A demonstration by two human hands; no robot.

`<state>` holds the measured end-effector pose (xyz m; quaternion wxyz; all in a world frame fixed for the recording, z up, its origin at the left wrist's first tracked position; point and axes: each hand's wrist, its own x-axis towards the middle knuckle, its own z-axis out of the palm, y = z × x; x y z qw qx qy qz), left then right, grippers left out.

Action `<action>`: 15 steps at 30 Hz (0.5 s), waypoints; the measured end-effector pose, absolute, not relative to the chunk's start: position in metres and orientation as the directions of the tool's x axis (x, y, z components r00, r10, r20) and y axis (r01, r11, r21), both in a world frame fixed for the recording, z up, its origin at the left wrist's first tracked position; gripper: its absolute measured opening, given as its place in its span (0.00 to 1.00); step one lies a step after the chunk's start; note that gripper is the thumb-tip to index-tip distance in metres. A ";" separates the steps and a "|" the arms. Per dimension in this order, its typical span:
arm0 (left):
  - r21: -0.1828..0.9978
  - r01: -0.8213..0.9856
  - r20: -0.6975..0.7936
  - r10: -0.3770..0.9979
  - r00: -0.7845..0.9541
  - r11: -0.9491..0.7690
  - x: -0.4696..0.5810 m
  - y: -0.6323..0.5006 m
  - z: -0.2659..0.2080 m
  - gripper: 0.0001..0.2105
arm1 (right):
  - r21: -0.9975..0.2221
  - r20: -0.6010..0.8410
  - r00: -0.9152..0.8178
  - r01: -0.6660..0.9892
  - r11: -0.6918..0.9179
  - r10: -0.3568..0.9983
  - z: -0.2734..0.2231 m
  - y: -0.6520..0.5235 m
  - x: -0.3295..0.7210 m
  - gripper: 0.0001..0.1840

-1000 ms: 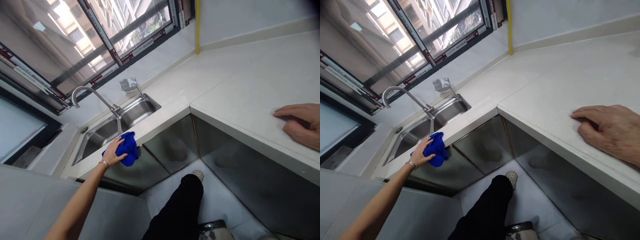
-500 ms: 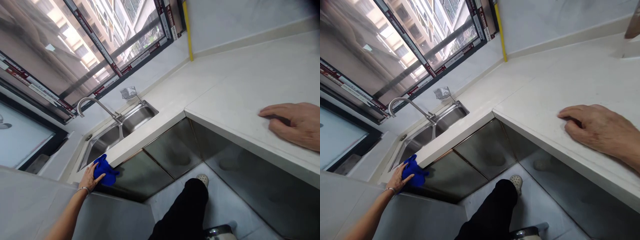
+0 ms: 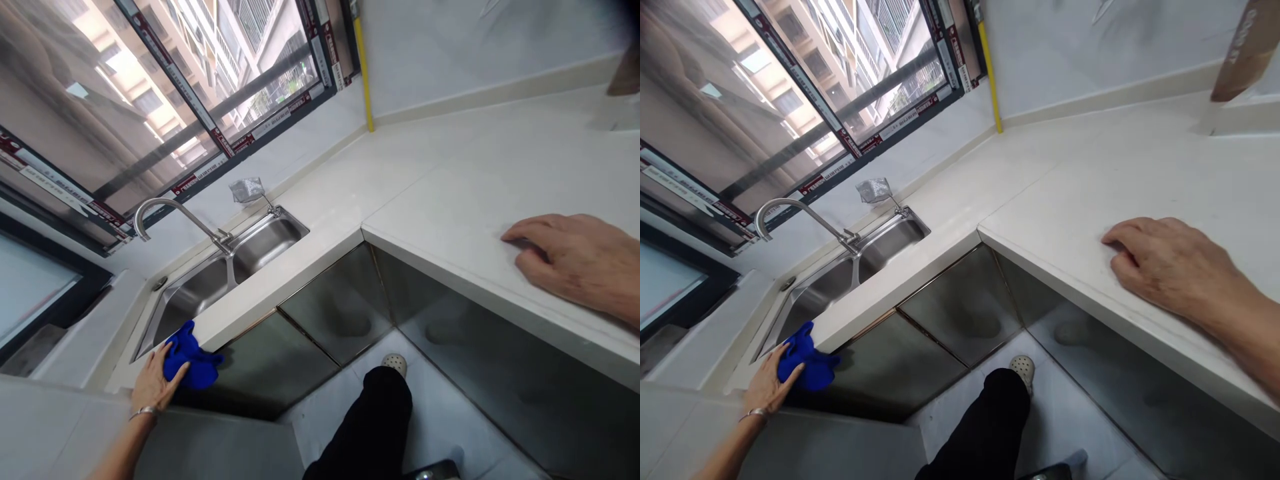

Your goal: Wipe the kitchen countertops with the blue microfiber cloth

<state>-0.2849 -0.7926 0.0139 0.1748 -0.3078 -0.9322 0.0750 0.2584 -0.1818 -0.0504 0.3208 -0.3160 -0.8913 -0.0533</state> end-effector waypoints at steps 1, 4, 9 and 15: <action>-0.236 0.555 0.282 0.603 -0.746 0.798 -0.286 -0.792 0.012 0.39 | -0.087 0.609 -0.586 0.620 0.780 0.534 -0.049 -0.184 0.257 0.20; -0.183 0.611 0.270 0.637 -0.722 0.770 -0.287 -0.777 0.010 0.39 | -0.054 0.610 -0.565 0.669 0.741 0.555 -0.048 -0.186 0.253 0.19; -0.150 0.757 0.253 0.765 -0.593 0.636 -0.269 -0.705 0.016 0.36 | -0.047 0.598 -0.566 0.682 0.730 0.568 -0.049 -0.184 0.253 0.18; -0.114 0.855 0.189 0.856 -0.481 0.506 -0.240 -0.598 0.020 0.37 | -0.022 0.610 -0.559 0.696 0.717 0.561 -0.043 -0.190 0.251 0.20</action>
